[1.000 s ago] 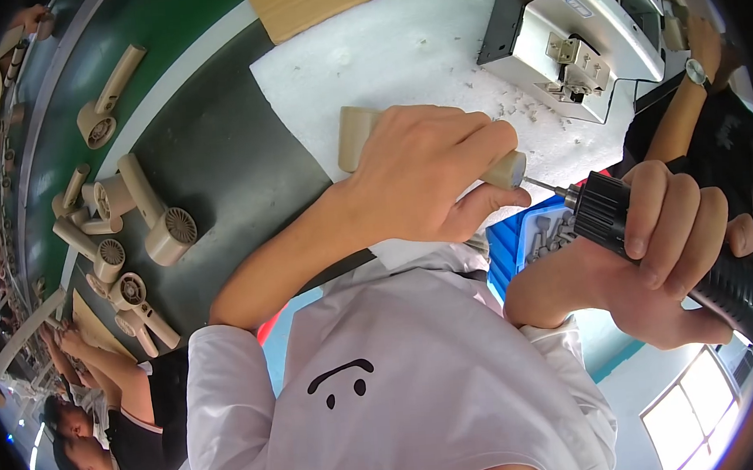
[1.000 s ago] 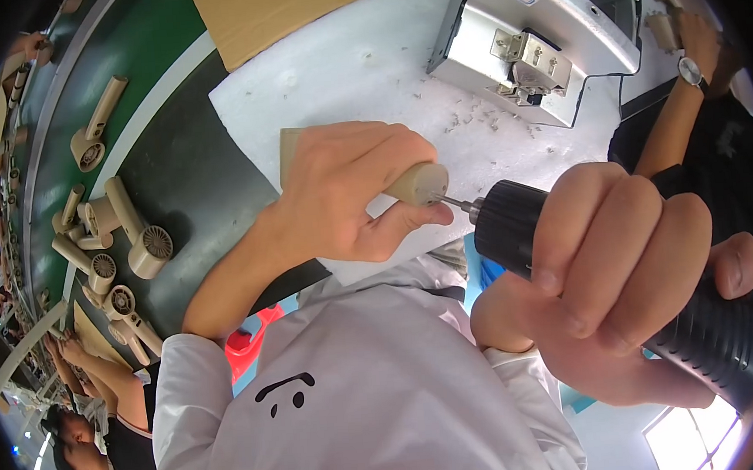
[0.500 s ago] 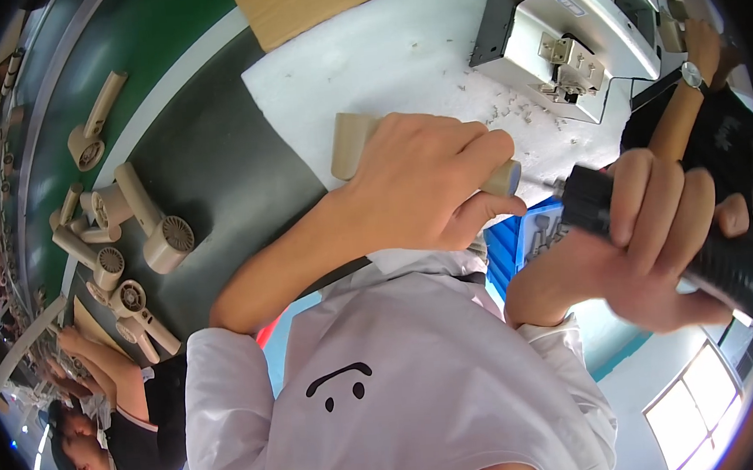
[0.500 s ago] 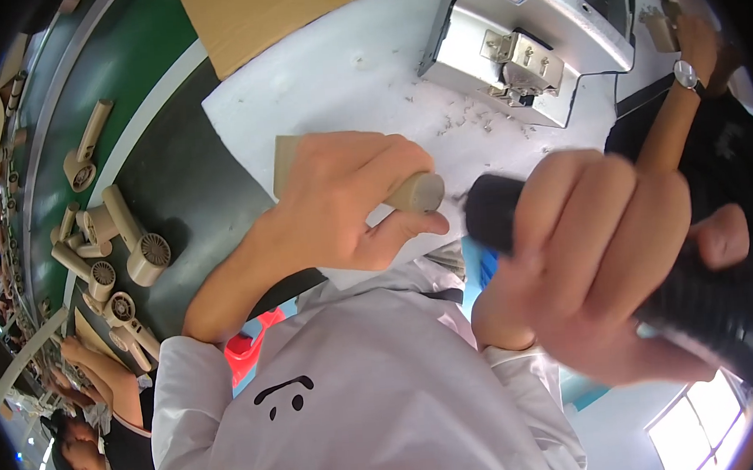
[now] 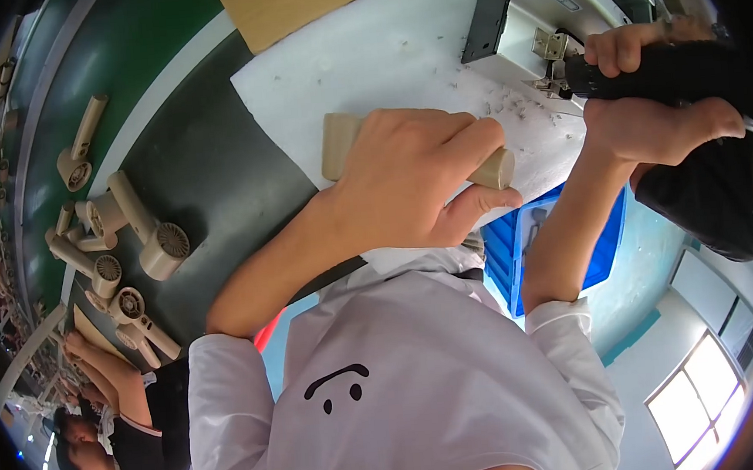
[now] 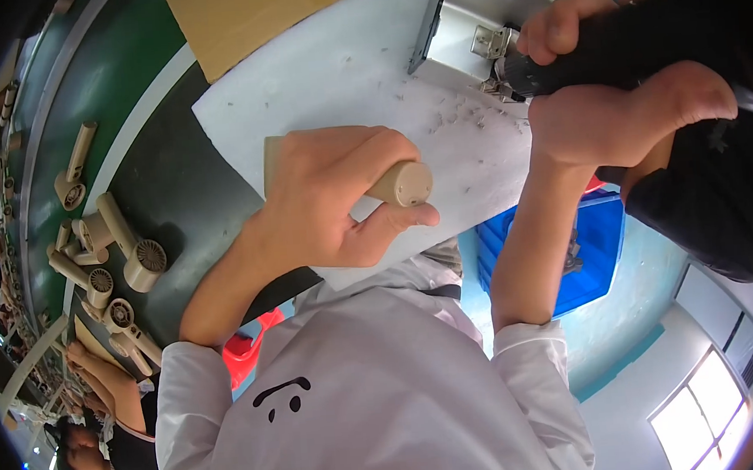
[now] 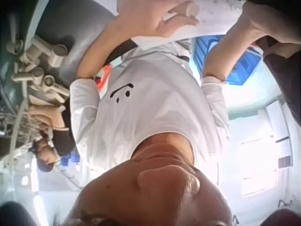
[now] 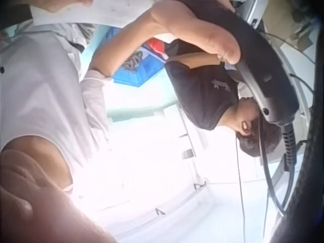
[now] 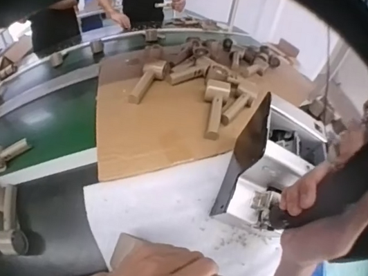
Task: The person assembles plastic hair dryer components by securing fan components and motor units into a hair dryer housing with screws using an electric screwdriver.
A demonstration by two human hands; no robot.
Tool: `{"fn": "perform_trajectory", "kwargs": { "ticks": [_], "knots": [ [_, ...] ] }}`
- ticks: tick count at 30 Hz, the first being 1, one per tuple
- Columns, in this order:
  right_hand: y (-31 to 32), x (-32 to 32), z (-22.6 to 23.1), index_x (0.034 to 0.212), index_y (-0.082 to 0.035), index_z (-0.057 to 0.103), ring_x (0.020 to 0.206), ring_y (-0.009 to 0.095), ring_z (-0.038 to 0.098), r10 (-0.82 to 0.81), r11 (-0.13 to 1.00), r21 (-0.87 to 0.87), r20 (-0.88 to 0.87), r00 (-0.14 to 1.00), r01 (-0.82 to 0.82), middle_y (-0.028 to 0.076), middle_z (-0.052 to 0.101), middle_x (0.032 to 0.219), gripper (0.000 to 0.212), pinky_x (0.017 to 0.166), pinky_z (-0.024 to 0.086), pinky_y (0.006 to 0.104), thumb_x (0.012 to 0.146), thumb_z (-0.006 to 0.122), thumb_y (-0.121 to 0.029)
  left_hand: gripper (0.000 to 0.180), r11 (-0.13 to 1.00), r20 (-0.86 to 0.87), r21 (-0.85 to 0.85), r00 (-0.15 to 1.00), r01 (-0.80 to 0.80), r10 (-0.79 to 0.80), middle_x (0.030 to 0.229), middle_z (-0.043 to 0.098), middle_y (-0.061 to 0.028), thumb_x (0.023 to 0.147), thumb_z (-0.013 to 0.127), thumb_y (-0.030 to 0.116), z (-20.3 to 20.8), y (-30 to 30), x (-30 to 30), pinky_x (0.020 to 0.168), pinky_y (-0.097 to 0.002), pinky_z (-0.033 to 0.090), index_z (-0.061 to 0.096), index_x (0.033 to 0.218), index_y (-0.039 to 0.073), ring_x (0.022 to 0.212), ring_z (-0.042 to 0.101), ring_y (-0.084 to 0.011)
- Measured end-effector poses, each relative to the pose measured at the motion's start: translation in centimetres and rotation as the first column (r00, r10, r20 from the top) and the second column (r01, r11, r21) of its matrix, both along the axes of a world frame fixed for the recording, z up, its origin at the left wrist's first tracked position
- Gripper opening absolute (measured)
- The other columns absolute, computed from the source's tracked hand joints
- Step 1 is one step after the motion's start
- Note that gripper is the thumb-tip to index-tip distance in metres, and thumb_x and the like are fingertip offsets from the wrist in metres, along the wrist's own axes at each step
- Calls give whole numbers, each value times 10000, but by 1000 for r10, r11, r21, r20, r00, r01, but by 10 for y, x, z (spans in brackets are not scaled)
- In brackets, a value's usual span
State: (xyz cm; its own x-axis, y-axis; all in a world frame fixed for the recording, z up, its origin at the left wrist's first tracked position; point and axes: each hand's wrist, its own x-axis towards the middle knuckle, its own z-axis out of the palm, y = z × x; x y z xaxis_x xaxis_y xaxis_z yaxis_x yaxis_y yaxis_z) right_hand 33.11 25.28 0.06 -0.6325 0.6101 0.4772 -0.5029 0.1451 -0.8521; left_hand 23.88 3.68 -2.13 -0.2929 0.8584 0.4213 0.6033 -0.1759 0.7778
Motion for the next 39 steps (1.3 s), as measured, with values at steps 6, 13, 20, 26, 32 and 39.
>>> {"fn": "perform_trajectory", "kwargs": {
  "ticks": [6,13,20,26,32,39],
  "knots": [
    [-32,15,16,1050,-119,574,555,138,364,106,920,-366,-112,988,-140,24,406,641,754,574,340,304,775,331,-778,325,998,24,48,999,-42,41,583,534,-35,729,781,316,-7,0,-1,415,-277,349,581,780,64,453,465,-205],
    [-76,33,47,1052,-45,559,551,47,445,148,940,-255,-296,944,-227,-64,467,628,511,550,346,222,812,536,-495,363,997,-3,39,998,-68,68,591,531,-44,706,756,362,-5,-2,-1,437,-332,387,577,804,61,484,527,-241],
    [-82,31,45,1067,-36,539,550,55,453,207,933,-226,-304,930,-281,-52,481,634,495,557,357,219,827,522,-469,314,994,21,68,996,-85,84,589,544,-39,710,791,283,-5,-3,-2,420,-271,361,597,800,53,461,472,-199],
    [-84,18,38,1068,-37,539,536,61,442,255,916,-234,-283,925,-325,-43,471,625,504,547,362,227,847,448,-480,321,996,28,30,996,-80,80,590,543,-34,703,794,286,-7,-6,-5,417,-269,363,601,812,54,459,479,-189],
    [-85,12,36,1065,-41,549,532,62,439,250,911,-241,-322,913,-335,-43,476,630,499,546,367,230,854,465,-485,319,995,28,-10,994,-103,103,585,539,-32,720,782,301,-2,-3,-9,407,-273,360,596,805,58,447,469,-176],
    [-71,22,33,1096,-102,392,531,78,428,186,939,-226,-306,934,-260,-18,430,624,573,551,368,222,869,530,-610,233,944,-157,-106,943,-312,294,625,609,-99,767,715,247,19,-1,-51,472,-332,440,615,823,44,500,579,-279]
  ]
}}
